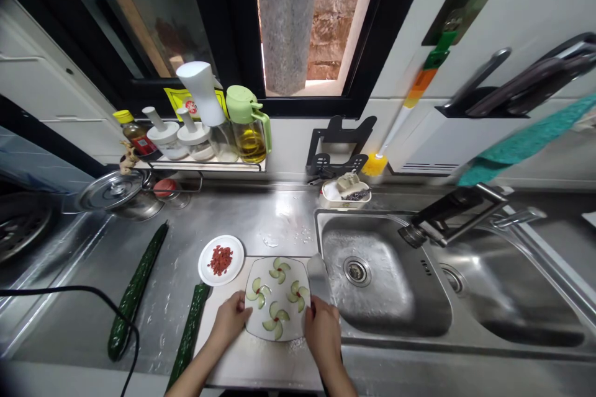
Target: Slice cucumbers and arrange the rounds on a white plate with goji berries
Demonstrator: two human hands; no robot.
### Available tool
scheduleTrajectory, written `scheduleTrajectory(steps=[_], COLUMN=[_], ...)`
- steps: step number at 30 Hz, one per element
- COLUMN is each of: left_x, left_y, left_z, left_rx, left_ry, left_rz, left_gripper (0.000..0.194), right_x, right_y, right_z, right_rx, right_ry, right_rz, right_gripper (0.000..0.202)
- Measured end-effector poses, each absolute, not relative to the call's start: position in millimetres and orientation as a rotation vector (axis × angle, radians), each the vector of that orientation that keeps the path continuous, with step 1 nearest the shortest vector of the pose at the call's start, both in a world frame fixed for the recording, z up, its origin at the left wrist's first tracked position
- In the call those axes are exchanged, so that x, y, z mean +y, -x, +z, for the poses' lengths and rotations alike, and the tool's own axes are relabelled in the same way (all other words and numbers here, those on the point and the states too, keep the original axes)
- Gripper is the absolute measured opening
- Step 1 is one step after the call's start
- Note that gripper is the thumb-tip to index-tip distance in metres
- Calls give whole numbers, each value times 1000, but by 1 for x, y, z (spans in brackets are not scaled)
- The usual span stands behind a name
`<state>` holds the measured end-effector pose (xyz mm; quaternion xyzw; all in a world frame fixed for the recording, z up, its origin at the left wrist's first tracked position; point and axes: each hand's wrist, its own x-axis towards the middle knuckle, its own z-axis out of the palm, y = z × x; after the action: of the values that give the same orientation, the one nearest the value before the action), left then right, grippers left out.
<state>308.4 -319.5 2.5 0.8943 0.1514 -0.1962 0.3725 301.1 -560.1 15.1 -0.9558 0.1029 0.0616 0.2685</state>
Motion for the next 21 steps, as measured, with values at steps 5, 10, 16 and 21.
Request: scheduleTrajectory(steps=[5,10,16,21], left_x=[-319,-317,-309,-307], left_y=[-308,-309,-317,-323], left_z=[0,4,15,25], left_rx=[386,365,365,411], left_ry=[-2256,-2220,-2111,-1852], left_rz=[-479,-440,-370,-288], left_gripper=[15,15,10,21], right_x=[-559,-559,-560,-551], right_y=[-305,-310,-319,-323], right_z=[20,25,27,35], right_rx=[316,339,378,396], right_ry=[2474,2307,1972,1636], right_rz=[180,170,193,225], right_gripper=[28,26,28,34])
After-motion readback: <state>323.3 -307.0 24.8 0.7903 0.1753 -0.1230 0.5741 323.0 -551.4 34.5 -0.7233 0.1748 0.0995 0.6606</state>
